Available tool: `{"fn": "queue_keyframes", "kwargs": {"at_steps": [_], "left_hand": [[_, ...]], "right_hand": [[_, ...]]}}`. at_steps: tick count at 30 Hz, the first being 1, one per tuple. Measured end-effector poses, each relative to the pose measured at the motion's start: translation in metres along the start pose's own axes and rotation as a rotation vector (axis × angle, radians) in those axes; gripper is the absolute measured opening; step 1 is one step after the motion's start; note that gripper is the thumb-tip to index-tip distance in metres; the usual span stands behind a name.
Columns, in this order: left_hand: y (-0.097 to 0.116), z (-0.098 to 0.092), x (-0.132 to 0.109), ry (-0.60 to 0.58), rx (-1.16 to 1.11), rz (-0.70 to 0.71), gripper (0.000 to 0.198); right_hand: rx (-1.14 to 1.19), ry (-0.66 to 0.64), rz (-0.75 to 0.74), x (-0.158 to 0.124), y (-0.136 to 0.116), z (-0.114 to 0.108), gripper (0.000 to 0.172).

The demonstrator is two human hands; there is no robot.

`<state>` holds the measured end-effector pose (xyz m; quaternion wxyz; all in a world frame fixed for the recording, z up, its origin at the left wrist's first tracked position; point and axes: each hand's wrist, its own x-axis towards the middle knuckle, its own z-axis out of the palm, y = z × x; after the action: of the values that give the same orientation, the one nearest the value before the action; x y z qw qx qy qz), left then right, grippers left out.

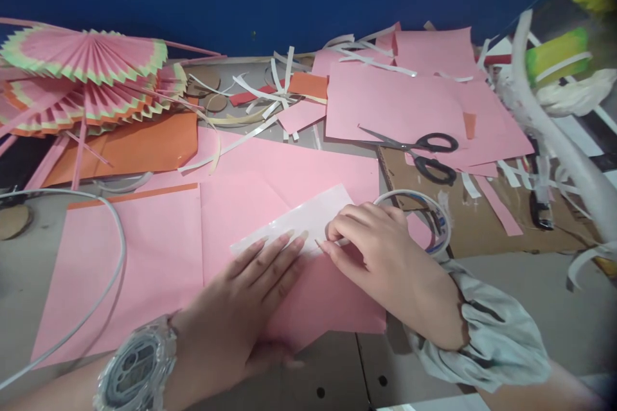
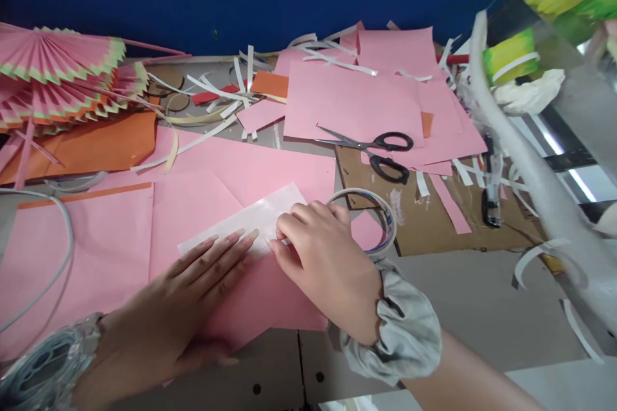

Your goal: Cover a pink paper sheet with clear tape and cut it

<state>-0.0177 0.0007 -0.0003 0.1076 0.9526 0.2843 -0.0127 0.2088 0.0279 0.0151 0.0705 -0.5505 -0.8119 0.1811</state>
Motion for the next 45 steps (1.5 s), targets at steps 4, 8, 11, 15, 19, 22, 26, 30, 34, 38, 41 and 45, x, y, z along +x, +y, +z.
{"fn": "queue_keyframes", "kwargs": {"at_steps": [4,8,11,15,19,22,26,30,34,38,41,45], "left_hand": [[0.001,0.0,0.001,-0.004,0.01,-0.007,0.086],[0.0,0.0,0.002,-0.036,0.015,-0.015,0.084],[0.0,0.0,0.001,-0.029,0.032,-0.015,0.084],[0.002,0.0,-0.001,-0.002,0.05,-0.004,0.082],[0.003,0.0,0.003,0.084,0.041,0.012,0.082],[0.003,0.0,0.009,0.066,-0.016,0.015,0.089],[0.002,0.0,0.013,-0.004,-0.039,-0.019,0.092],[0.004,-0.002,0.014,-0.017,-0.06,-0.026,0.096],[0.005,-0.004,0.014,-0.025,-0.063,-0.034,0.095],[0.005,-0.004,0.017,-0.009,-0.028,-0.037,0.092],[0.005,-0.004,0.019,-0.017,0.016,-0.048,0.09],[0.004,-0.008,0.008,-0.01,0.129,-0.078,0.089]], "right_hand": [[-0.033,0.026,-0.001,0.001,-0.002,0.001,0.014],[-0.04,0.011,-0.005,0.002,-0.002,0.002,0.012],[-0.035,-0.013,-0.007,0.001,-0.002,0.0,0.011],[-0.076,-0.036,-0.017,0.001,-0.003,-0.002,0.01],[-0.143,-0.029,-0.033,0.001,-0.005,-0.001,0.009],[-0.175,-0.017,-0.044,0.0,-0.005,0.0,0.009],[-0.186,-0.02,-0.044,0.0,-0.006,0.0,0.009],[-0.195,-0.005,-0.023,-0.001,-0.008,0.0,0.009],[-0.194,0.024,0.0,-0.002,-0.008,-0.001,0.01],[-0.036,0.083,0.079,-0.003,-0.006,-0.005,0.016],[0.099,0.12,0.144,-0.004,-0.005,-0.01,0.018],[0.09,0.269,0.097,-0.004,0.001,-0.018,0.013]]}}
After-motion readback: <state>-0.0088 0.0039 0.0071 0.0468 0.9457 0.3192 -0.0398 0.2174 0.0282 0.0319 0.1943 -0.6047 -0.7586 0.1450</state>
